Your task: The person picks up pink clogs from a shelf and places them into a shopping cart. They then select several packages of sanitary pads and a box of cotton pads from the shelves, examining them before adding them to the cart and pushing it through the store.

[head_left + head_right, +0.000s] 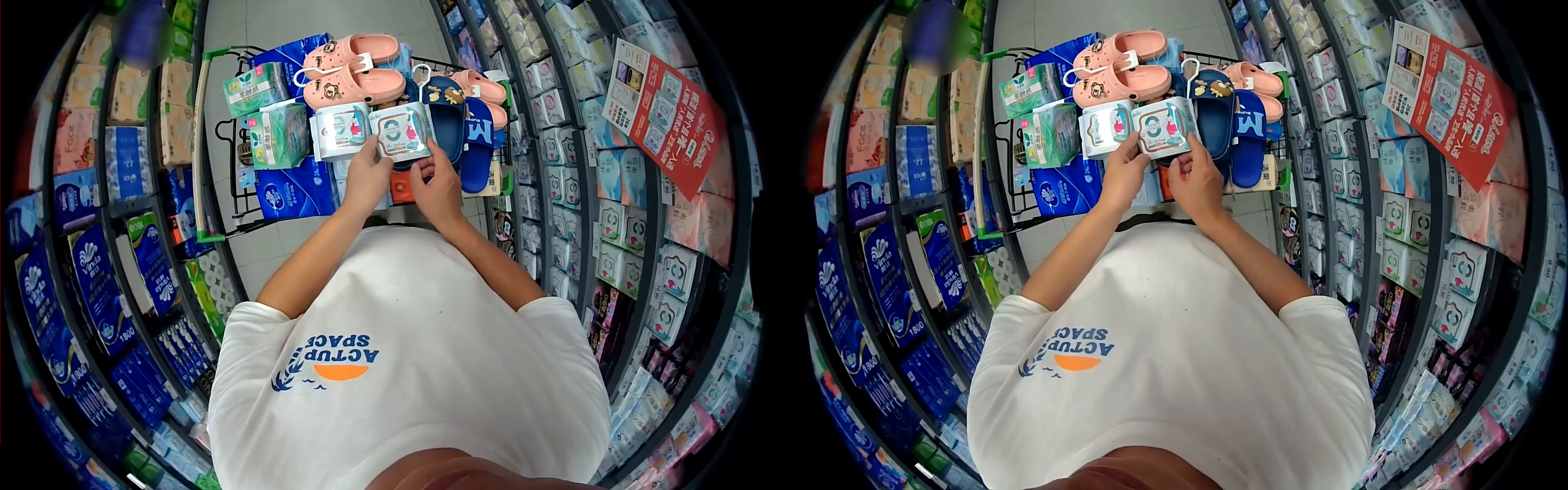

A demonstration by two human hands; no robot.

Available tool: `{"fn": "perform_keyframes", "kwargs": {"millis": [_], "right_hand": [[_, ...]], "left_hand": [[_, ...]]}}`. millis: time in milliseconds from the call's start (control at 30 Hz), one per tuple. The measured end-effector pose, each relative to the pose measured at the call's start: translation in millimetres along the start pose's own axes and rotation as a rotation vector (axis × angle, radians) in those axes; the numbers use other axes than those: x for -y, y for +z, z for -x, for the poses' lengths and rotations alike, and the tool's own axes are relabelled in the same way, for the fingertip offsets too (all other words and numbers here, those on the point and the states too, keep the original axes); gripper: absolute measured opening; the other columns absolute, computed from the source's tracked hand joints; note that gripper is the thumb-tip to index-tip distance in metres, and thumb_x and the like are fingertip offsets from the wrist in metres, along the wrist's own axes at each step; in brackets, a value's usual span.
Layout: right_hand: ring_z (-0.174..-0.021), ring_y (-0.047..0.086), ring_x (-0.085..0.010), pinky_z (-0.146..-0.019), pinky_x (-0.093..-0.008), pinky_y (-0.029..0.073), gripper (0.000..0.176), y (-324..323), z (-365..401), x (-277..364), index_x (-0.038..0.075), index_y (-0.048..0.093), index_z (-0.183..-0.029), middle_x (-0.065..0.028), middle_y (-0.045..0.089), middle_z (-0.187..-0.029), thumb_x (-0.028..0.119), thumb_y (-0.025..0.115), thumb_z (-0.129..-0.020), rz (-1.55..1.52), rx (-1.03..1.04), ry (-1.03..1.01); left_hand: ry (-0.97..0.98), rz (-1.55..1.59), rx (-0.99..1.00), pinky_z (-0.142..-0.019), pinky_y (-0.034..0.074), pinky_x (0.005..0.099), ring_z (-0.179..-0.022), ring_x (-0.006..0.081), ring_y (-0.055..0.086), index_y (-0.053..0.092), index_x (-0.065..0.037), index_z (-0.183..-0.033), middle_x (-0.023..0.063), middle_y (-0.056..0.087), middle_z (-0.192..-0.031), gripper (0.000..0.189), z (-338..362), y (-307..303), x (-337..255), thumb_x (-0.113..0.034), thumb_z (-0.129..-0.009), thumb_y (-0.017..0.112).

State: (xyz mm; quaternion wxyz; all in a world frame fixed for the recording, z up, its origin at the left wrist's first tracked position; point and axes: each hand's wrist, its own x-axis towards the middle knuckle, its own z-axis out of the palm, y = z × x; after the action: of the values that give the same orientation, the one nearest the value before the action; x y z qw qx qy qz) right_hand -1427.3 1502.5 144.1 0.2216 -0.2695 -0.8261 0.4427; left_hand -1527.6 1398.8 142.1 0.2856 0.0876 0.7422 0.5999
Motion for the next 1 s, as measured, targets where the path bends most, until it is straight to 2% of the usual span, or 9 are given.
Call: {"fn": "perform_keyframes", "kwargs": {"millis": [133, 200, 333, 533, 600, 700, 900, 933, 1000], "right_hand": [[-0.067, 0.063, -0.0208, -0.061, -0.0338, 0.051, 0.053, 2.5, 0.4, 10.2, -0.007, 0.047, -0.123, -0.011, 0.063, -0.082, 0.009, 0.064, -0.075, -0.003, 0.069, 0.055], [-0.068, 0.064, -0.0241, -0.064, -0.0363, 0.05, 0.054, 3.4, 2.7, 8.3, -0.008, 0.047, -0.122, -0.0102, 0.063, -0.079, 0.012, 0.063, -0.076, 0.064, 0.105, 0.086], [-0.069, 0.063, -0.0268, -0.065, -0.0382, 0.05, 0.054, 6.2, 5.7, -3.7, -0.008, 0.047, -0.122, -0.0101, 0.063, -0.078, 0.014, 0.063, -0.076, 0.142, 0.155, 0.043], [-0.073, 0.063, -0.0315, -0.066, -0.0398, 0.049, 0.054, 3.1, 1.9, -5.3, -0.006, 0.046, -0.122, -0.0152, 0.064, -0.083, 0.014, 0.061, -0.074, 0.237, 0.175, -0.022], [-0.062, 0.062, -0.0281, -0.059, -0.0374, 0.05, 0.056, 6.4, 2.4, -13.0, -0.004, 0.044, -0.125, -0.0079, 0.063, -0.073, 0.016, 0.063, -0.076, 0.289, 0.067, -0.169], [-0.064, 0.062, -0.0288, -0.06, -0.0379, 0.05, 0.056, 3.6, 3.5, -11.2, -0.002, 0.043, -0.126, -0.0081, 0.063, -0.071, 0.016, 0.063, -0.077, 0.334, 0.176, -0.017], [-0.062, 0.061, -0.0256, -0.06, -0.0372, 0.05, 0.048, -36.0, -4.0, -12.1, 0.001, 0.048, -0.122, -0.0085, 0.062, -0.075, 0.01, 0.062, -0.077, 0.107, 0.075, 0.052], [-0.062, 0.062, -0.0253, -0.059, -0.0373, 0.05, 0.044, -44.4, -7.9, -15.7, 0.002, 0.052, -0.118, -0.01, 0.062, -0.078, 0.008, 0.062, -0.076, -0.037, 0.016, 0.068], [-0.072, 0.06, -0.0234, -0.067, -0.0353, 0.049, 0.038, -57.6, -12.8, -47.8, 0.0, 0.055, -0.113, -0.0114, 0.06, -0.086, 0.003, 0.062, -0.076, -0.017, -0.159, 0.05]], "left_hand": [[0.141, -0.292, -0.016, -0.09, 0.043, 0.0379, -0.106, 0.0378, 0.055, 0.045, 0.013, -0.122, 0.0302, 0.052, -0.114, 0.052, 9.5, -4.7, -2.6, -0.006, -0.075, 0.056], [0.439, -0.587, -0.079, -0.09, 0.044, 0.0353, -0.112, 0.0339, 0.052, 0.045, 0.011, -0.125, 0.0246, 0.049, -0.123, 0.054, 14.0, -5.2, -3.6, -0.005, -0.075, 0.057], [0.445, -0.662, -0.006, -0.095, 0.042, 0.0391, -0.115, 0.041, 0.048, 0.047, 0.01, -0.123, 0.0275, 0.039, -0.134, 0.052, 16.2, -6.7, -2.3, -0.005, -0.074, 0.058], [0.512, -0.818, -0.043, -0.084, 0.049, 0.038, -0.113, 0.0358, 0.051, 0.039, 0.001, -0.133, 0.019, 0.038, -0.139, 0.065, 22.1, -12.9, 5.8, -0.005, -0.072, 0.059], [0.513, -0.784, -0.028, -0.084, 0.049, 0.0372, -0.113, 0.0348, 0.052, 0.039, -0.001, -0.133, 0.0171, 0.035, -0.141, 0.065, 25.5, -15.5, 6.3, -0.005, -0.072, 0.059], [0.462, -0.753, 0.029, -0.084, 0.05, 0.0367, -0.112, 0.0344, 0.053, 0.038, -0.004, -0.135, 0.0148, 0.036, -0.142, 0.066, 27.8, -19.8, 12.1, -0.004, -0.072, 0.058], [0.741, -0.612, -0.088, -0.073, 0.052, 0.0283, -0.095, 0.0246, 0.063, 0.055, -0.002, -0.121, 0.0162, 0.053, -0.126, 0.043, 32.9, -54.4, 3.3, 0.004, -0.078, 0.057], [0.693, -0.547, -0.148, -0.085, 0.049, 0.0354, -0.105, 0.0339, 0.059, 0.056, -0.003, -0.118, 0.0181, 0.057, -0.12, 0.042, 33.4, -69.0, 2.1, 0.001, -0.076, 0.057], [0.749, -0.656, -0.385, -0.089, 0.045, 0.0375, -0.106, 0.0353, 0.056, 0.056, -0.001, -0.117, 0.0197, 0.057, -0.118, 0.04, 29.6, -111.4, 2.5, 0.001, -0.078, 0.057]]}}
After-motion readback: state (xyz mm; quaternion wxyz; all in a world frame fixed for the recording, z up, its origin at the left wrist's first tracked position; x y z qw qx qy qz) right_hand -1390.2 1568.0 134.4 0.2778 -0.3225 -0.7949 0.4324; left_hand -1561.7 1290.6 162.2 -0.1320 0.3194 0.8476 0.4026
